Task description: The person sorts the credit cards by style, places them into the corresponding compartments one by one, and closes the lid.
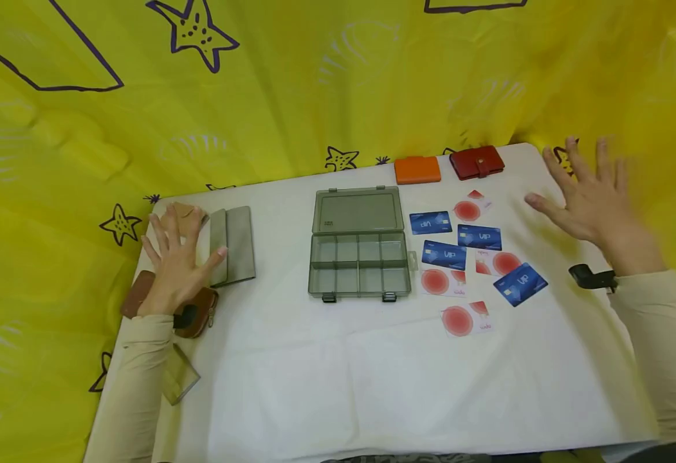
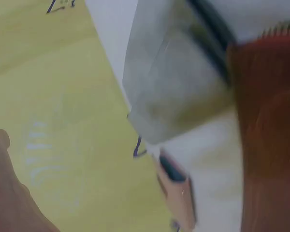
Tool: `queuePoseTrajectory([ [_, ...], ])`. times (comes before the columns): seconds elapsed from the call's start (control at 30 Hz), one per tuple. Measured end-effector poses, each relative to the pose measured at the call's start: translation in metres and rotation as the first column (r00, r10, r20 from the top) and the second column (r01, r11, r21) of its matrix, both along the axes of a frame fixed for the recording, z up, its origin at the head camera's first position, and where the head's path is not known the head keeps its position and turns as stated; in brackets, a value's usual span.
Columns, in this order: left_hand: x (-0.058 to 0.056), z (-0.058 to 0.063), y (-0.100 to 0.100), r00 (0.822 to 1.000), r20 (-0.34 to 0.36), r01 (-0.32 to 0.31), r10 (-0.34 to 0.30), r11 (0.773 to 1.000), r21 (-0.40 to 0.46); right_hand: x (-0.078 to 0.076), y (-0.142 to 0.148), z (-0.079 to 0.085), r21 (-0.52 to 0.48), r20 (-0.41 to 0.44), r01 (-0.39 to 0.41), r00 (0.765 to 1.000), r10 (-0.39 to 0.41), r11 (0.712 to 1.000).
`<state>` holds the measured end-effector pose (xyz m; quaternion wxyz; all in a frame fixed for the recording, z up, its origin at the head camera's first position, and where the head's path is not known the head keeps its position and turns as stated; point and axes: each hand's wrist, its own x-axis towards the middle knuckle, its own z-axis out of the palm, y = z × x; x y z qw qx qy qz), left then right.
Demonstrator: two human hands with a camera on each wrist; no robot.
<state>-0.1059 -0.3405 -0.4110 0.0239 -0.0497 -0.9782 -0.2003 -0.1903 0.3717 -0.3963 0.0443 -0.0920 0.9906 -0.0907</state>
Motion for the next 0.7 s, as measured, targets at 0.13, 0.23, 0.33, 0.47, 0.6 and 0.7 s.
queuePoseTrajectory([
  [0.13,0.000,-0.015,0.020,0.999,0.026,0.040,-0.040,0.999,0.004,-0.009,-0.024,-0.026,-0.083,-0.017,-0.118,0.993,0.117,0.990],
  [0.23,-0.003,-0.030,0.042,0.995,0.050,0.085,-0.086,0.996,0.009,-0.020,-0.045,-0.048,-0.174,0.005,-0.199,0.979,0.203,0.964],
  [0.33,-0.005,-0.043,0.065,0.988,0.074,0.132,-0.133,0.991,0.011,-0.030,-0.065,-0.064,-0.255,0.053,-0.230,0.967,0.251,0.939],
  [0.47,-0.004,-0.057,0.090,0.978,0.104,0.179,-0.182,0.983,0.034,-0.039,-0.085,-0.076,-0.289,0.108,-0.241,0.953,0.281,0.927],
  [0.6,0.000,-0.064,0.107,0.966,0.138,0.208,-0.219,0.974,0.092,-0.041,-0.097,-0.079,-0.274,0.129,-0.258,0.945,0.301,0.927],
  [0.7,0.004,-0.067,0.118,0.954,0.169,0.227,-0.246,0.966,0.122,-0.040,-0.103,-0.076,-0.270,0.123,-0.269,0.943,0.310,0.924],
])
